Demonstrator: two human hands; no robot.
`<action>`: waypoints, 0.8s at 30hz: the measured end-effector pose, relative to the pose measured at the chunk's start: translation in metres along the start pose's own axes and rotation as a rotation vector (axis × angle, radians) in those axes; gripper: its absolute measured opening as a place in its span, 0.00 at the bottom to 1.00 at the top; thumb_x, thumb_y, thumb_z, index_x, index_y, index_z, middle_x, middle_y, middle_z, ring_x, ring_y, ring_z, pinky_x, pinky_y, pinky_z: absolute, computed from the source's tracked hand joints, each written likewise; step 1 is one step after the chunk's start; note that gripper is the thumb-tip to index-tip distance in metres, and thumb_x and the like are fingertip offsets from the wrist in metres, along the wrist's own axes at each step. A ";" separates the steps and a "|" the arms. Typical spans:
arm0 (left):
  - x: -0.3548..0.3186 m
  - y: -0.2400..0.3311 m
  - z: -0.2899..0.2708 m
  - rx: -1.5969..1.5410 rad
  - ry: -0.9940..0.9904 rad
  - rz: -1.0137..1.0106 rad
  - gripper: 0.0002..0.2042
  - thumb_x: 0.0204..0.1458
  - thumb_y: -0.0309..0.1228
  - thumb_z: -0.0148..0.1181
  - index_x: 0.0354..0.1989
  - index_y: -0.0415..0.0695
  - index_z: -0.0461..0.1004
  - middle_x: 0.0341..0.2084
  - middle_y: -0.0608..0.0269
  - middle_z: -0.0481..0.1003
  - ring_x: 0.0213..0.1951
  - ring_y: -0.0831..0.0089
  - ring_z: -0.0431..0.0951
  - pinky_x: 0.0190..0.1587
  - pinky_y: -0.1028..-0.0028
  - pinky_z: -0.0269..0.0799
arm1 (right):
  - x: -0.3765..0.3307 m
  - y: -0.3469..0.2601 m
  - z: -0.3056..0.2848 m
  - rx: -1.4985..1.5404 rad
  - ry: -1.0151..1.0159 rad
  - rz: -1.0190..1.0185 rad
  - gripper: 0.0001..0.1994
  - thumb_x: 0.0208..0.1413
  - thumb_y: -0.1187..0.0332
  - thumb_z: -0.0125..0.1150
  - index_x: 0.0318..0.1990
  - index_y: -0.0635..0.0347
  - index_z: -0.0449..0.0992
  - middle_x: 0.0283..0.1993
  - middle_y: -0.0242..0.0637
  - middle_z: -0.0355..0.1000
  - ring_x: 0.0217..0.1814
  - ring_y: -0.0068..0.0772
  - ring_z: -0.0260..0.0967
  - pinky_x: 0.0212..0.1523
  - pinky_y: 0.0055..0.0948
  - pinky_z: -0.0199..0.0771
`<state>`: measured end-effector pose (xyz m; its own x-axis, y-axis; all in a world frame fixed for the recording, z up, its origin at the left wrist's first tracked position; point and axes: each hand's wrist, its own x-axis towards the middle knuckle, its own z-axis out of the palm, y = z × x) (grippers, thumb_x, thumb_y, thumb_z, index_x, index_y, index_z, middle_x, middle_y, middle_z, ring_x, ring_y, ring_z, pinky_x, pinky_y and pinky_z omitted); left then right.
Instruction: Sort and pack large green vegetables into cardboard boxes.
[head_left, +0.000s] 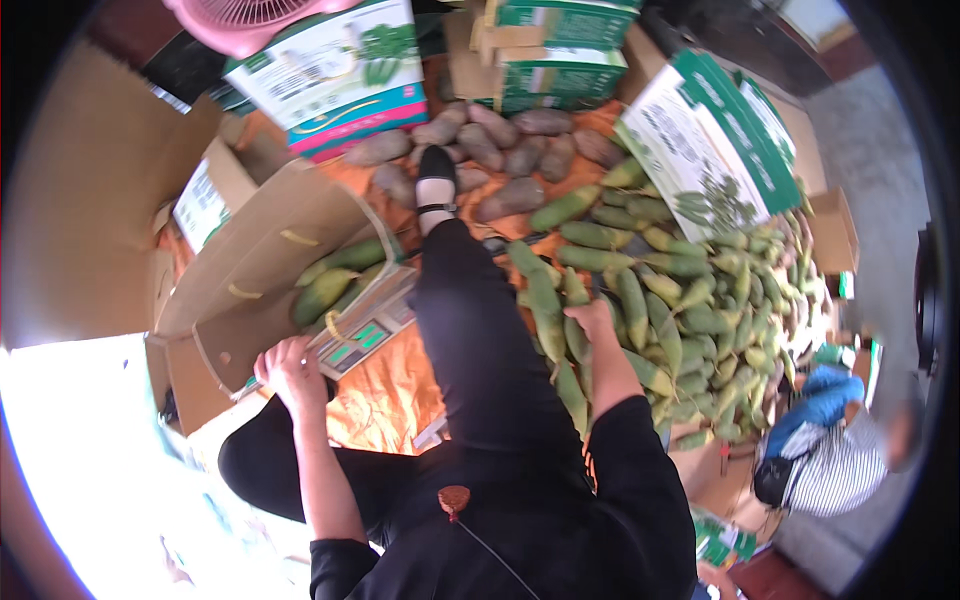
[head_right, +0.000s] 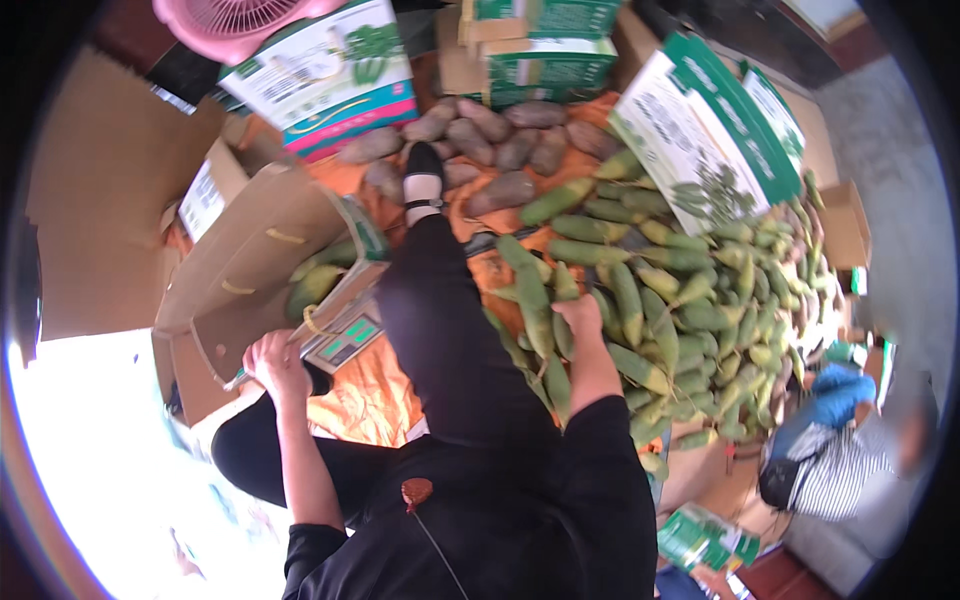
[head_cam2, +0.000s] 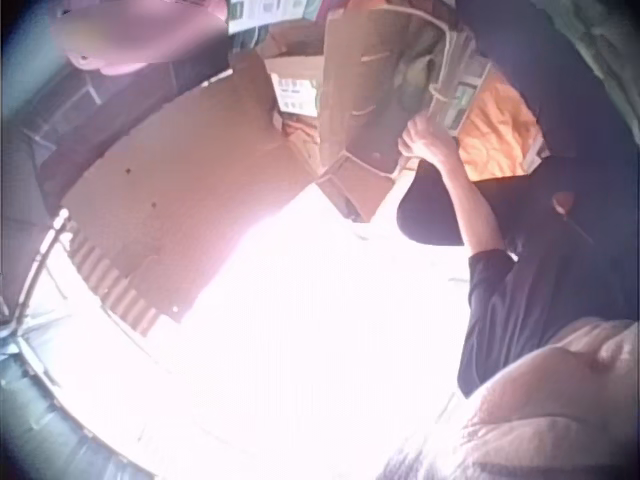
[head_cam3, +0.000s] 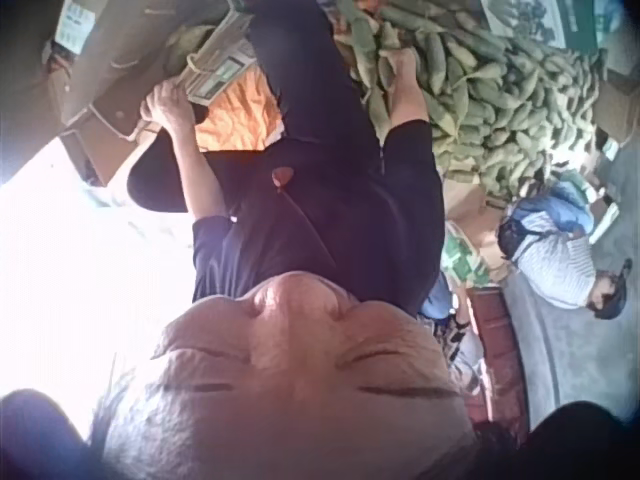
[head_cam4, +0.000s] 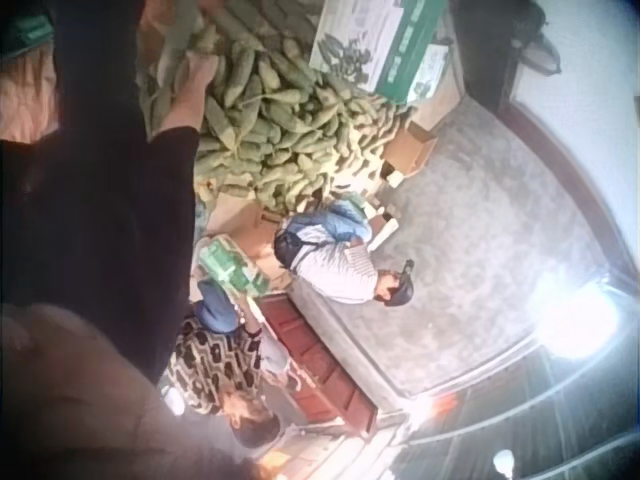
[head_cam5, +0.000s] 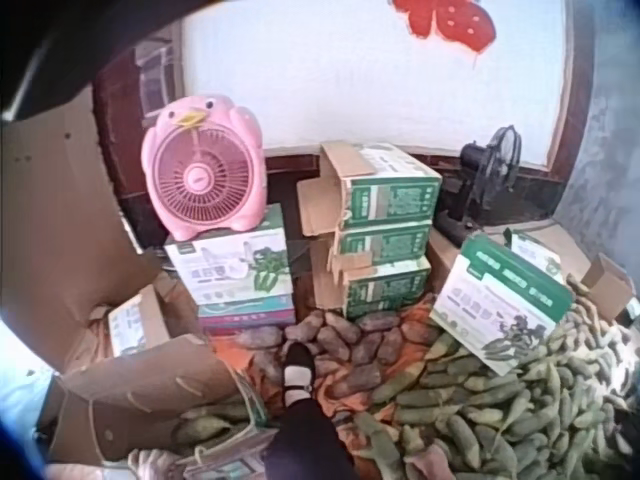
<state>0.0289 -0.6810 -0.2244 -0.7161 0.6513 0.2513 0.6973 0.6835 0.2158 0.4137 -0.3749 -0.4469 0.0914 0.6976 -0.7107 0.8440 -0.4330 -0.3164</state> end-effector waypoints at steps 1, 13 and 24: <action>0.005 0.007 0.009 -0.039 -0.006 0.017 0.08 0.37 0.24 0.62 0.29 0.49 0.76 0.29 0.68 0.75 0.41 0.66 0.72 0.56 0.60 0.53 | 0.017 0.029 -0.008 0.054 0.048 -0.061 0.28 0.30 0.59 0.73 0.39 0.71 0.76 0.39 0.51 0.76 0.41 0.45 0.76 0.43 0.37 0.74; 0.000 -0.007 -0.005 -0.040 -0.011 -0.060 0.07 0.40 0.25 0.61 0.28 0.50 0.76 0.30 0.71 0.74 0.42 0.69 0.71 0.59 0.55 0.51 | -0.128 -0.157 -0.083 0.383 -0.107 -0.737 0.27 0.41 0.81 0.65 0.52 0.69 0.65 0.45 0.37 0.72 0.45 0.27 0.69 0.48 0.27 0.69; -0.004 -0.011 -0.007 -0.093 0.007 -0.060 0.06 0.41 0.25 0.60 0.28 0.50 0.76 0.29 0.71 0.74 0.42 0.69 0.71 0.59 0.51 0.49 | -0.322 -0.359 -0.043 0.164 -0.355 -1.648 0.31 0.38 0.75 0.69 0.55 0.64 0.66 0.50 0.37 0.70 0.52 0.30 0.67 0.54 0.30 0.65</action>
<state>0.0245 -0.6931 -0.2215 -0.7566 0.6077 0.2413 0.6533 0.6874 0.3173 0.1035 -0.4195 -0.0774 -0.8987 0.2913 0.3279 -0.1472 0.5040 -0.8511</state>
